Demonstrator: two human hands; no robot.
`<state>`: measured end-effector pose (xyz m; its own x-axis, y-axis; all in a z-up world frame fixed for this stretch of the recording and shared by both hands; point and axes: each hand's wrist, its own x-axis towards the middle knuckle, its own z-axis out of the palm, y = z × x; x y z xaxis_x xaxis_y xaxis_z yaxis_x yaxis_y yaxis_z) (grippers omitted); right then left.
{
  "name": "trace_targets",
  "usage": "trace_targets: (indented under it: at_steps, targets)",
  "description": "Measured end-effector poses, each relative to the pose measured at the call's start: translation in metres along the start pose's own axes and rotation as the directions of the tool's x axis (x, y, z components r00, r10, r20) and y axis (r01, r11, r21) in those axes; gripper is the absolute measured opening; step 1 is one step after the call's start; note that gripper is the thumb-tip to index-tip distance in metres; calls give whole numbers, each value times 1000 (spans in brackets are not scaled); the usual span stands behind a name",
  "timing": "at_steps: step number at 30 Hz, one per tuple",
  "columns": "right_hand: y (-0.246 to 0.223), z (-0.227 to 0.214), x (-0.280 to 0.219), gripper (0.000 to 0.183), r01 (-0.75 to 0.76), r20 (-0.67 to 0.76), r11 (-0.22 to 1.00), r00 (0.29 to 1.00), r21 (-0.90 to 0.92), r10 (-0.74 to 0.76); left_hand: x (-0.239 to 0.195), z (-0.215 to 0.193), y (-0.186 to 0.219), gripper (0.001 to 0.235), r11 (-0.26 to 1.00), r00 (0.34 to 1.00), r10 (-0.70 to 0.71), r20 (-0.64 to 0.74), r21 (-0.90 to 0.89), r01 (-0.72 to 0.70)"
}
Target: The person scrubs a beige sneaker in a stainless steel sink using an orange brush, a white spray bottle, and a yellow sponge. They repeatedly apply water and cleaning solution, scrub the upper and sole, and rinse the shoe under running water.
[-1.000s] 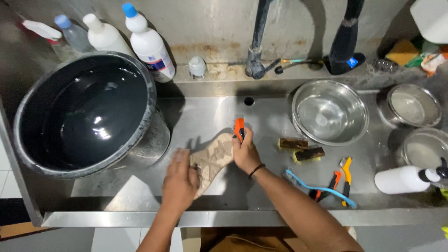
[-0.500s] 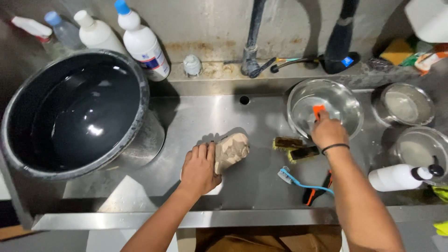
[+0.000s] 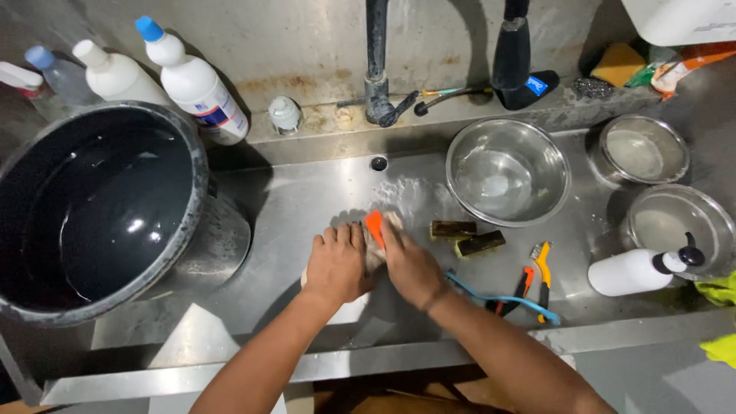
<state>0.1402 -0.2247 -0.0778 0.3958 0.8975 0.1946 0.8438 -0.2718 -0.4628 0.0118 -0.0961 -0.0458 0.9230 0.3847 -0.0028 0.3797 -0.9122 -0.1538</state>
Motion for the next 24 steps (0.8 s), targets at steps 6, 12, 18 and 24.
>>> trace_targets:
  at_steps: [6,12,18,24]
  targets:
    - [26,34,11,60,10,37,984,999,-180,-3,-6,21,20,93,1000,997,10,-71,-22,-12]
    - [3,17,-39,57,-36,156,994,986,-107,52,-15,45,18,38,958,985,-73,-157,-287,25]
    - [15,21,-45,53,1,48,991,999,-134,5,-29,11,-8,73,868,932,-155,329,-404,287]
    - [48,-30,-12,34,-90,-167,996,982,-12,87,-31,-9,-19,86,494,746,-60,663,-630,599]
